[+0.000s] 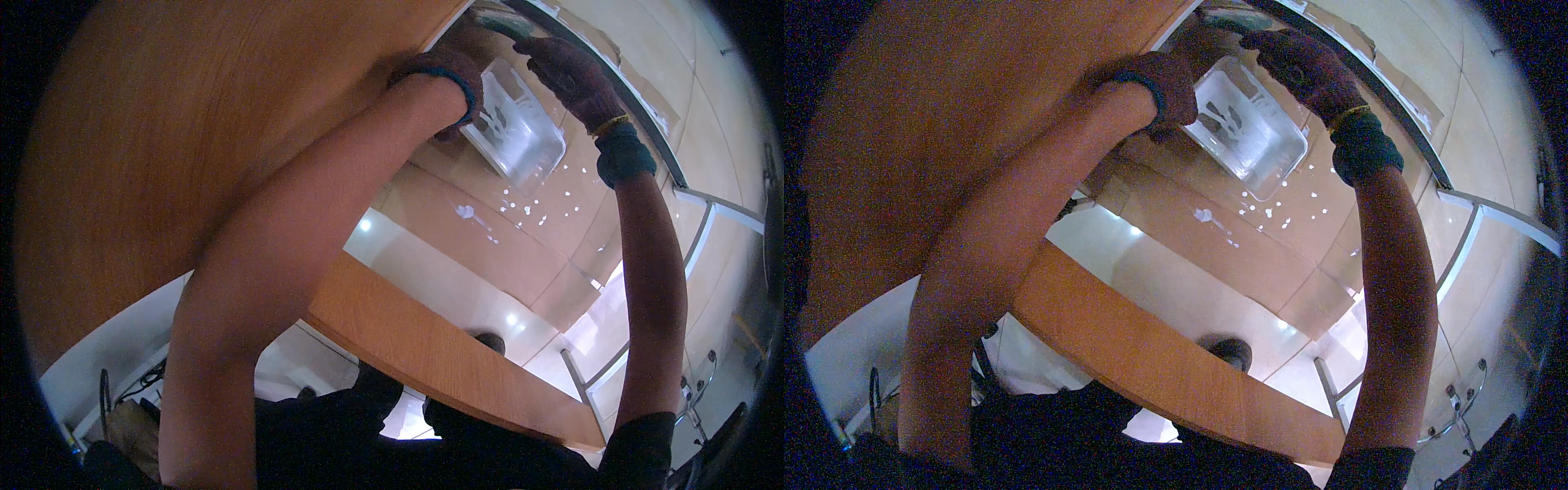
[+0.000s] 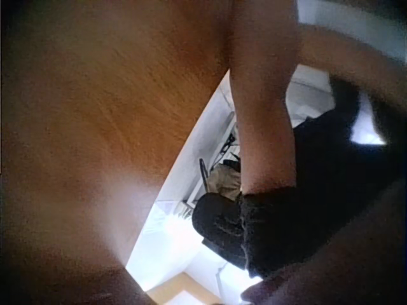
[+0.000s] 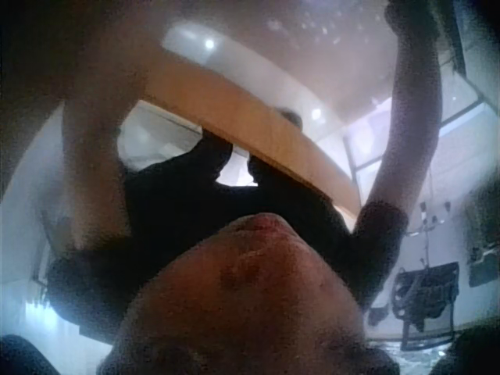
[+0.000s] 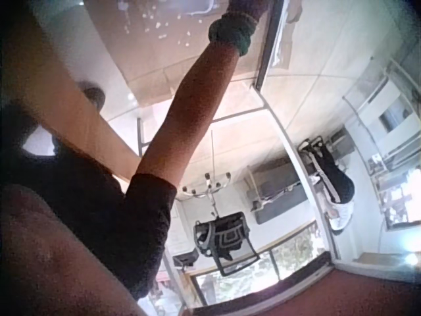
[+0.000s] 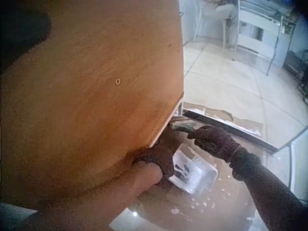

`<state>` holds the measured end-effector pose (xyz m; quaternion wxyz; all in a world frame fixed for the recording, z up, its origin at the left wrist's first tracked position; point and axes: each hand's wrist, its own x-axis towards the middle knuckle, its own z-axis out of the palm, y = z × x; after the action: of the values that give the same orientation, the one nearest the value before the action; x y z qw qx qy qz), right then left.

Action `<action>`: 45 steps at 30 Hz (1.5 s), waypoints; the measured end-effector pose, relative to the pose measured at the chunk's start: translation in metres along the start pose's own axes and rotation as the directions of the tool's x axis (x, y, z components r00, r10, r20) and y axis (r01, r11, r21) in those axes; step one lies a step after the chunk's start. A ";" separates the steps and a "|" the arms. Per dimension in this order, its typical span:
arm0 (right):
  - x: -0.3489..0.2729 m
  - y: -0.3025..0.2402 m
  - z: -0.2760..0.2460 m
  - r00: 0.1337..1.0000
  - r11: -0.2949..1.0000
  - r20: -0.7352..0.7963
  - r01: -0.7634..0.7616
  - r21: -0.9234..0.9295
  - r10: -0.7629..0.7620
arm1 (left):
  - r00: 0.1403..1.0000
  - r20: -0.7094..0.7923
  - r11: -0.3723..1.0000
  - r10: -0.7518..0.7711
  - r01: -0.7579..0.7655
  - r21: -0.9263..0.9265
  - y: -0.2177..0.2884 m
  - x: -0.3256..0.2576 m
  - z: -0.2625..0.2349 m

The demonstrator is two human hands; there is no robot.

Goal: The person kneels on a tiled floor and uses a small brush and dustpan to sweep scattered white debris into the dustpan. The person repeatedly brushes debris from the floor and a cardboard sheet into the dustpan.

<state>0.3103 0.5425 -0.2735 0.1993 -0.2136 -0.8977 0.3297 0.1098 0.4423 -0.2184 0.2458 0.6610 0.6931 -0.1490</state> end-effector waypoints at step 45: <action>0.026 0.010 0.020 0.998 0.988 -0.058 -0.019 -0.151 0.010 | 0.998 0.050 0.999 0.026 -0.028 0.037 -0.001 0.013 0.012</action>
<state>0.2816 0.5526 -0.2886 0.2058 -0.2440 -0.9125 0.2557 0.1103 0.4473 -0.2356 0.2523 0.6710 0.6749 -0.1751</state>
